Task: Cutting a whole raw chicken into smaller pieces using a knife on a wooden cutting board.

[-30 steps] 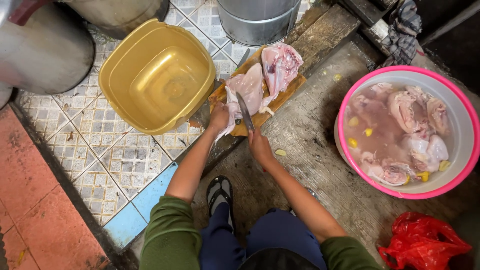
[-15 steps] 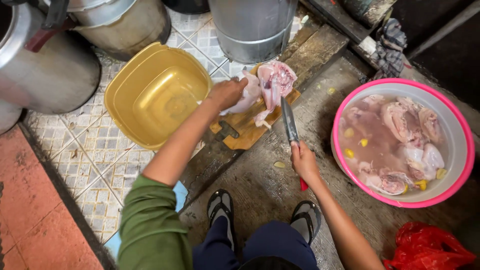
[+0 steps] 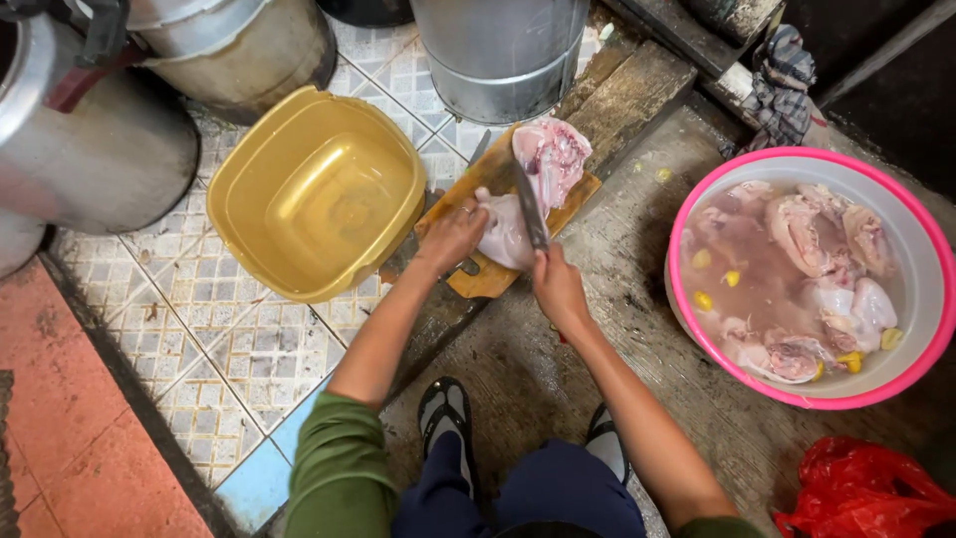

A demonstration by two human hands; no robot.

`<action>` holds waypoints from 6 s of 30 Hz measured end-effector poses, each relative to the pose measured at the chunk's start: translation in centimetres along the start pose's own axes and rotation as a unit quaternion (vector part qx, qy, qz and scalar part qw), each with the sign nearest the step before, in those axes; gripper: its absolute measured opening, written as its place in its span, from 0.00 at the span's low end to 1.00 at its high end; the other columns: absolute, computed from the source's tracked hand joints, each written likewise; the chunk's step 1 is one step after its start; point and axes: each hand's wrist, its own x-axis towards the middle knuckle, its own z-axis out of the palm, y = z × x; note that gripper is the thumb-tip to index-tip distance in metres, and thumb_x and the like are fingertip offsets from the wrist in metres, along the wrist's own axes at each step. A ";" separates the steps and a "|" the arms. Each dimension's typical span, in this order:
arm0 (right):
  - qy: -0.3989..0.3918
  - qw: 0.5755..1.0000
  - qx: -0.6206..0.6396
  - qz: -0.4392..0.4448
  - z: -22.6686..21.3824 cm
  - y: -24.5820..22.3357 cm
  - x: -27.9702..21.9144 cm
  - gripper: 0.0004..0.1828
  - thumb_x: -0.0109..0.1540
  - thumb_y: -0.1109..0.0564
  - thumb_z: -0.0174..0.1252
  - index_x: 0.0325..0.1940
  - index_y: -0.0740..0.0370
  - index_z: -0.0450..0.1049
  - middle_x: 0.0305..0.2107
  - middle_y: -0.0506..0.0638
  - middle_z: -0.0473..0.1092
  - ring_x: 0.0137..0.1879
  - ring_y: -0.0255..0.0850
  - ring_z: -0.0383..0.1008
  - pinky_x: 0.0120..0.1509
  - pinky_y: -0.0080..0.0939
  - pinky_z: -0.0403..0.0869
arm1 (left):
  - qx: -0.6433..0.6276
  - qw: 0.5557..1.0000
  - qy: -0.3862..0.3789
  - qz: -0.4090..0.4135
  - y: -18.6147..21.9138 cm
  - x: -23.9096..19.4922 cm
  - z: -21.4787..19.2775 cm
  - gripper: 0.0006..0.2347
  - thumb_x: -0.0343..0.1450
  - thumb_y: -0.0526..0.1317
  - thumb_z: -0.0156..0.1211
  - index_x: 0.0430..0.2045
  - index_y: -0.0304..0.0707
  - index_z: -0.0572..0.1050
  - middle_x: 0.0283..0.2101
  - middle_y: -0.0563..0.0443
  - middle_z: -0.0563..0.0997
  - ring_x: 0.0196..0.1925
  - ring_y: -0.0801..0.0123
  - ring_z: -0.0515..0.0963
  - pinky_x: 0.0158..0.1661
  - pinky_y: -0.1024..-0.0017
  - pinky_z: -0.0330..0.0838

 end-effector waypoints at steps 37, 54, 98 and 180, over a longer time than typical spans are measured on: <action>-0.206 0.969 -0.123 0.053 3.6 -1.3 1.8 0.21 0.69 0.46 0.37 0.56 0.64 0.62 0.43 0.74 0.73 0.53 0.74 0.75 0.54 0.71 0.74 | 0.006 0.996 0.057 -0.065 0.3 -4.7 4.3 0.05 0.77 0.43 0.46 0.40 0.46 0.65 0.33 0.43 0.71 0.25 0.45 0.80 0.26 0.56 0.77; -0.002 0.996 -0.058 0.064 -5.7 -0.6 -0.2 0.23 0.73 0.41 0.35 0.53 0.62 0.63 0.38 0.80 0.72 0.52 0.78 0.73 0.56 0.76 0.70 | -0.066 0.841 -0.334 -0.420 -2.2 0.5 10.5 0.19 0.76 0.38 0.34 0.58 0.33 0.69 0.58 0.35 0.75 0.64 0.33 0.71 0.57 0.26 0.54; 0.071 0.946 -0.191 -0.251 10.5 3.1 9.8 0.58 0.46 0.45 0.74 0.75 0.56 0.54 0.74 0.51 0.50 0.82 0.52 0.40 0.82 0.56 0.42 | 0.096 0.971 0.085 -0.200 -2.6 -1.1 11.5 0.02 0.62 0.35 0.56 0.20 0.44 0.76 0.17 0.49 0.77 0.27 0.55 0.79 0.35 0.60 0.63; 0.015 0.992 -0.092 -0.090 2.4 7.2 7.1 0.21 0.73 0.35 0.39 0.52 0.51 0.63 0.39 0.66 0.76 0.45 0.69 0.78 0.49 0.69 0.74 | -0.207 0.838 -0.342 -0.372 2.5 7.3 0.9 0.24 0.75 0.48 0.45 0.53 0.20 0.74 0.57 0.25 0.77 0.63 0.40 0.75 0.60 0.53 0.72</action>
